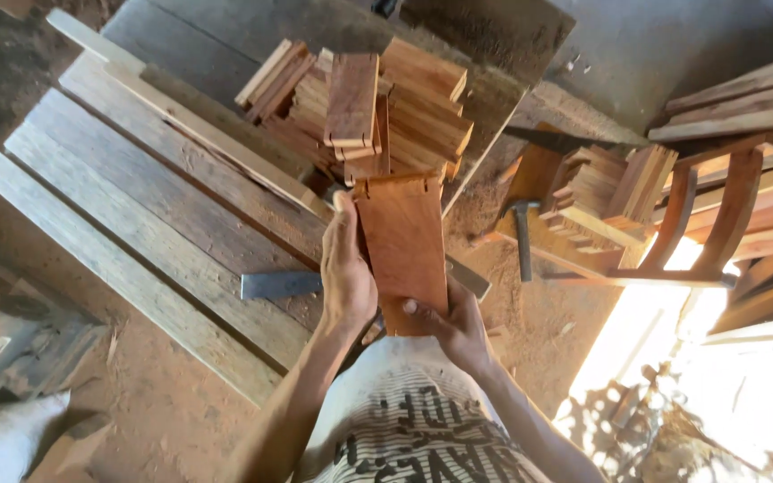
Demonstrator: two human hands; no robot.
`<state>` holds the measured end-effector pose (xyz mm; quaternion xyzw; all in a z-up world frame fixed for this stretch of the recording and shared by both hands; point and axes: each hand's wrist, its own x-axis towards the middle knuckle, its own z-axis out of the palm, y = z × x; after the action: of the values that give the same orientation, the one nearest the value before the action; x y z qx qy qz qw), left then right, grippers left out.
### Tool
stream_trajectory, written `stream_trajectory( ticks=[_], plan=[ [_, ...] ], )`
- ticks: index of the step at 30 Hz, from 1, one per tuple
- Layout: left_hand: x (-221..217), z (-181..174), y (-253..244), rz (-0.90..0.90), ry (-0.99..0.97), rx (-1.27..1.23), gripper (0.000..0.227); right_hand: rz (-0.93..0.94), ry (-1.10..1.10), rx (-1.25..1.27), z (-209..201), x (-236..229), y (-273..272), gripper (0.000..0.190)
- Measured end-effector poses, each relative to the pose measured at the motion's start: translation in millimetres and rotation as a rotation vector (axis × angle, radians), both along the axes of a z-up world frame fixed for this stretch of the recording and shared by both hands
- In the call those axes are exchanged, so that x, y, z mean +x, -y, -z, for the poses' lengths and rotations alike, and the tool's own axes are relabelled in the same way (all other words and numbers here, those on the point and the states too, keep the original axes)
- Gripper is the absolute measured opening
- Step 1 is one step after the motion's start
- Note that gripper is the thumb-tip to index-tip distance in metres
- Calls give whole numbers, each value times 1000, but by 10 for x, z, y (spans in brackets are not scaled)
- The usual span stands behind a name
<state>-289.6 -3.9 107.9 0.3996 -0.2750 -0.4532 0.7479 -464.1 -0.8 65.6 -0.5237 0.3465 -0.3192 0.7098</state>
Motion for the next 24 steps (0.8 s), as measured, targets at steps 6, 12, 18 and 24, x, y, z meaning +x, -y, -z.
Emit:
stream_trajectory(
  ticks=[6, 12, 18, 24],
  plan=[
    [-5, -22, -67, 6, -123, -21, 75, -21, 43, 23, -27, 8, -47, 40],
    [-25, -343, 39, 96, -56, -170, 63, -3, 70, -9, 39, 67, 19, 42],
    [20, -347, 21, -209, 223, 49, 38, -80, 13, 47, 311, 22, 89, 45],
    [26, -23, 22, -244, 144, -26, 35, -293, 82, -32, 752, -230, 71, 77]
  ],
)
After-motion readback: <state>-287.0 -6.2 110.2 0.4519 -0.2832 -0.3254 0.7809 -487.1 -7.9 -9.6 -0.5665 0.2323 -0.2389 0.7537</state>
